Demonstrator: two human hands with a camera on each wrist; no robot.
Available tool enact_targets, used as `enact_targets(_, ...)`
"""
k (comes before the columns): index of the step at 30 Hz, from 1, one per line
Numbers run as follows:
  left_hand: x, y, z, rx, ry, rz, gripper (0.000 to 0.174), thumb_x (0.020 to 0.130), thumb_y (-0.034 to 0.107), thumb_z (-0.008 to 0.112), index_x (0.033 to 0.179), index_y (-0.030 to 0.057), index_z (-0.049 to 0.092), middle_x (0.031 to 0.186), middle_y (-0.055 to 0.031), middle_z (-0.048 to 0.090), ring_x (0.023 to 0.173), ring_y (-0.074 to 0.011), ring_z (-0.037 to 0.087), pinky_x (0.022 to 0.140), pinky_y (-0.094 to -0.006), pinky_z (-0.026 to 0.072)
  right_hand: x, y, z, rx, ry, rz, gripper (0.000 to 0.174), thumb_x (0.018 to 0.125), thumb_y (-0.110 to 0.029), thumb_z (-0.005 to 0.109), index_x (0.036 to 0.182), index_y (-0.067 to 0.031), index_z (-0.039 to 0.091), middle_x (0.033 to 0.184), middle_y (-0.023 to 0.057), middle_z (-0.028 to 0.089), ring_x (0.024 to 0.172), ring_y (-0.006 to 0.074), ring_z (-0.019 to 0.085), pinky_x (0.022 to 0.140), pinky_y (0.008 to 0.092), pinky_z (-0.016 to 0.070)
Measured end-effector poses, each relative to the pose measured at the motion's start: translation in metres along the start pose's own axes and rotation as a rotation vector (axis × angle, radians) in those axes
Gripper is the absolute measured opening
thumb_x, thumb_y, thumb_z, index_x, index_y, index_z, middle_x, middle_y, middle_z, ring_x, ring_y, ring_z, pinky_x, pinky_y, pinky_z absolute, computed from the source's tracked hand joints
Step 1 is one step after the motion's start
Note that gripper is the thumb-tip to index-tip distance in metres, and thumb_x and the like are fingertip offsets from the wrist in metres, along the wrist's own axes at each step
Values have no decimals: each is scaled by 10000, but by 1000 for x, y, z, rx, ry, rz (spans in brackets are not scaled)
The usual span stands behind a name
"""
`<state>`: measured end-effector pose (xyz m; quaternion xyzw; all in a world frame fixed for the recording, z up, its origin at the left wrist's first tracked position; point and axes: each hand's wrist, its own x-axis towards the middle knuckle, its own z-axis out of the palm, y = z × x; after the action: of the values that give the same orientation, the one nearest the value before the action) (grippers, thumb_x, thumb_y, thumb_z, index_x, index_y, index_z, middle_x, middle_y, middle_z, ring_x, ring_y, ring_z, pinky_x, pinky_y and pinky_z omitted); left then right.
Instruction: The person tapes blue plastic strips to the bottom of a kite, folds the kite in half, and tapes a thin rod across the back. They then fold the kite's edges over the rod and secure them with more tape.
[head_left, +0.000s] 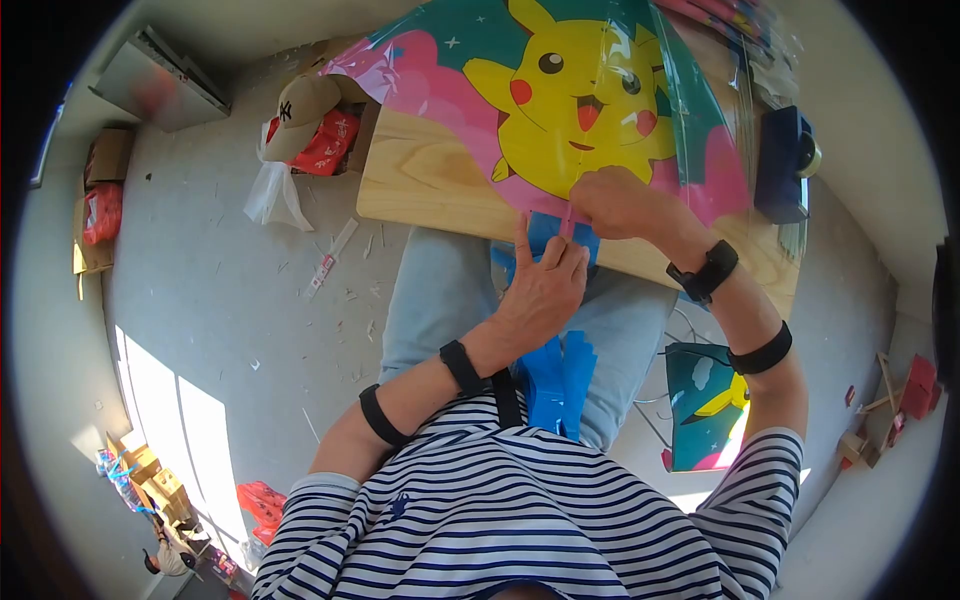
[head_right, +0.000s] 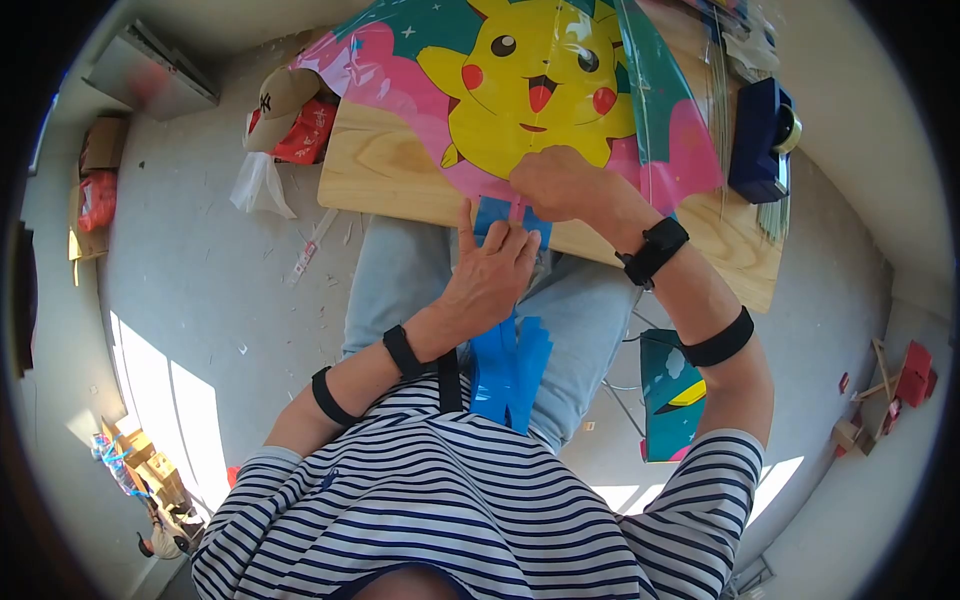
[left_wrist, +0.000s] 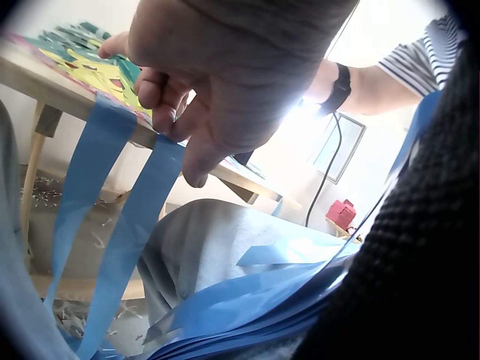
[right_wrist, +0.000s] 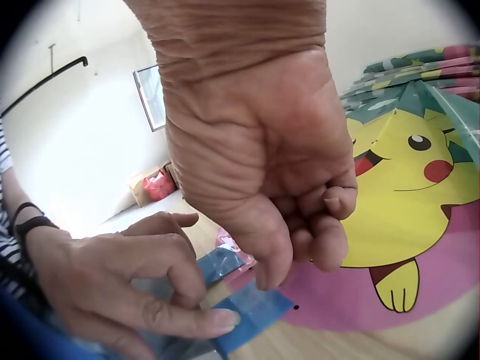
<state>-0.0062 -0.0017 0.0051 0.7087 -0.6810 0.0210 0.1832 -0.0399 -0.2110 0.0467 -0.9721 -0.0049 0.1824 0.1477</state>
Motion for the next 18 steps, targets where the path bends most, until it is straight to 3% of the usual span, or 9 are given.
enact_targets(9, 3, 1, -4, 16, -42, 2, 349, 899, 106, 619, 1205, -58, 653, 1111, -115, 544, 1081, -277, 534, 1166, -757, 157, 2, 0, 2, -8, 24, -26, 112, 696, -22, 679, 803, -14, 707, 846, 197, 690, 862, 413, 670, 723, 491, 518)
enact_targets(11, 3, 0, -2, -24, 4, 32, 215, 836, 85, 644, 988, -41, 729, 1241, -134, 543, 1192, -320, 496, 1135, -814, 153, 2, 1, 4, -7, 39, -29, 115, 694, -22, 682, 805, -13, 711, 845, 199, 692, 859, 415, 672, 720, 493, 520)
enact_targets(18, 2, 0, -4, -59, -40, 57, 221, 837, 91, 650, 996, -32, 742, 1304, -142, 541, 1319, -371, 444, 1124, -830, 137, 3, -1, 1, -1, 12, -3, 102, 687, -19, 691, 785, -10, 719, 841, 210, 697, 841, 427, 678, 697, 501, 518)
